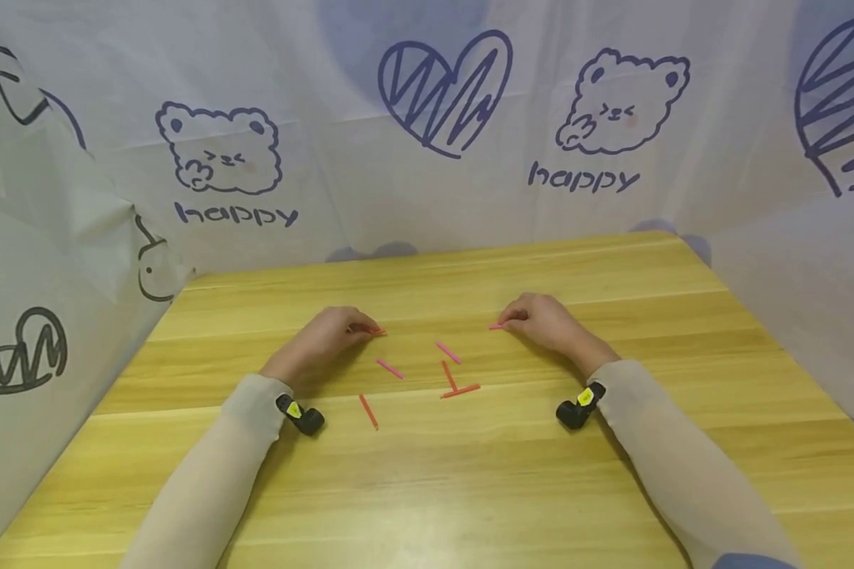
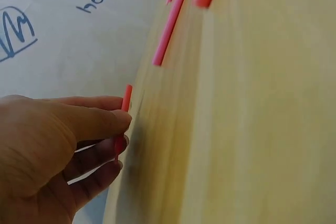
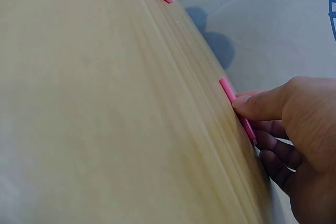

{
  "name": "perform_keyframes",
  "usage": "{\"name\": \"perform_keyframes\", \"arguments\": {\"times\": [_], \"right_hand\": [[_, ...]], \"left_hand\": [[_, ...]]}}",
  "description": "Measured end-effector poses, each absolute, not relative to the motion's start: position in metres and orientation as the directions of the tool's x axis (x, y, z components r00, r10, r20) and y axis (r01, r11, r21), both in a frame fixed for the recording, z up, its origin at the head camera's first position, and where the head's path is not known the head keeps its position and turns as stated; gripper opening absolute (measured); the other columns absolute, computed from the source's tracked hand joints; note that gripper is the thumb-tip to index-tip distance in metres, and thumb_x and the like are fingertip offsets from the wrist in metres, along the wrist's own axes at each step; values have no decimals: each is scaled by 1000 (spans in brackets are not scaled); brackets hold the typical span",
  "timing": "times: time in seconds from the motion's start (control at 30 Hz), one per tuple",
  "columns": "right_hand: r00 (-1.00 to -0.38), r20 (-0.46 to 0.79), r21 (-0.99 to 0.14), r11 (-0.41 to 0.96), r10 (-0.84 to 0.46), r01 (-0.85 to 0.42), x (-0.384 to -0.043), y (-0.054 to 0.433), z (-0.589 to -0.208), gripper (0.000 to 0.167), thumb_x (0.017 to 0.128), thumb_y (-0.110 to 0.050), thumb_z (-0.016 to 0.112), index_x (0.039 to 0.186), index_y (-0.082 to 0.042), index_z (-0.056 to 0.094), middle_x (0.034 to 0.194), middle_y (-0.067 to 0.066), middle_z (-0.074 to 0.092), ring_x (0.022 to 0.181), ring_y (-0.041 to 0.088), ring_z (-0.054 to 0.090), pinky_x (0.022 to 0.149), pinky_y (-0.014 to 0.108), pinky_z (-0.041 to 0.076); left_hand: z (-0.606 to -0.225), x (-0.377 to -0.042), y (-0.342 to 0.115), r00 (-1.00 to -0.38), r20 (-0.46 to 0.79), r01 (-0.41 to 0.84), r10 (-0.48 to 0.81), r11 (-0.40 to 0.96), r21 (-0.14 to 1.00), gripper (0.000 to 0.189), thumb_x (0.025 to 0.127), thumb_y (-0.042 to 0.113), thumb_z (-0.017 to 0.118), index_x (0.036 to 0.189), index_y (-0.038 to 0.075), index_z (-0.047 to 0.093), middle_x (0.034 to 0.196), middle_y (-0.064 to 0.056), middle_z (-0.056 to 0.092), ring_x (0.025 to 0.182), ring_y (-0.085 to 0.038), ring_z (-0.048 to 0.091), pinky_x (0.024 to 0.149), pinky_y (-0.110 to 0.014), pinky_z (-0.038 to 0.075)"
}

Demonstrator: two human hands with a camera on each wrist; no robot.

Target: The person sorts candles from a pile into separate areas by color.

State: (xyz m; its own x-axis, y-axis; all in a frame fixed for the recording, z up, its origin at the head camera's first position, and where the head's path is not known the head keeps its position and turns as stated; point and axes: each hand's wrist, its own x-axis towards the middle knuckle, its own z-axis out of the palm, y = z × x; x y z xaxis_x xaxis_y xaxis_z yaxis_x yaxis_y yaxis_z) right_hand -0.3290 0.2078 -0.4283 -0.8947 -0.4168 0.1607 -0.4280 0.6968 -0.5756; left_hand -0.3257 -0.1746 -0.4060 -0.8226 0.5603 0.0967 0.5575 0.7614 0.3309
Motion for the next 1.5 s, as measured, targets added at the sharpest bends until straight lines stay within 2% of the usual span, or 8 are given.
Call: {"name": "perform_keyframes", "arguments": {"times": [0.4,0.77,1.03,1.5], "right_hand": [[-891,170,-557,704,-422,-440,-329,207,-428,12,94,-10,66,101,-7,76,100,9,66,94,26,60,83,45,49],[-897,154,-563,709,-414,-424,-329,207,-428,12,94,-12,67,102,-7,75,102,10,66,95,26,61,85,45,49],[-889,159,-548,711,-429,-441,-327,207,-425,12,94,-12,67,102,-7,75,102,9,67,95,26,61,84,45,50],[-886,159,-534,718,-435,-448,-326,207,-422,12,94,-11,67,103,-7,73,101,8,68,94,25,61,85,45,49]], "left_hand": [[-411,-333,-188,-810,135,577,571,736,354,17,94,10,67,108,10,77,106,-6,72,101,-22,66,92,-36,50],[-412,-331,-190,-832,110,534,543,733,422,17,94,11,67,107,10,76,106,-5,72,101,-22,64,92,-37,49],[-412,-330,-189,-834,110,535,540,746,397,16,93,12,68,106,8,76,104,-6,72,99,-23,65,91,-38,50],[-413,-330,-190,-845,81,510,529,750,421,15,94,14,67,106,9,76,103,-5,72,99,-22,64,90,-38,50]]}}
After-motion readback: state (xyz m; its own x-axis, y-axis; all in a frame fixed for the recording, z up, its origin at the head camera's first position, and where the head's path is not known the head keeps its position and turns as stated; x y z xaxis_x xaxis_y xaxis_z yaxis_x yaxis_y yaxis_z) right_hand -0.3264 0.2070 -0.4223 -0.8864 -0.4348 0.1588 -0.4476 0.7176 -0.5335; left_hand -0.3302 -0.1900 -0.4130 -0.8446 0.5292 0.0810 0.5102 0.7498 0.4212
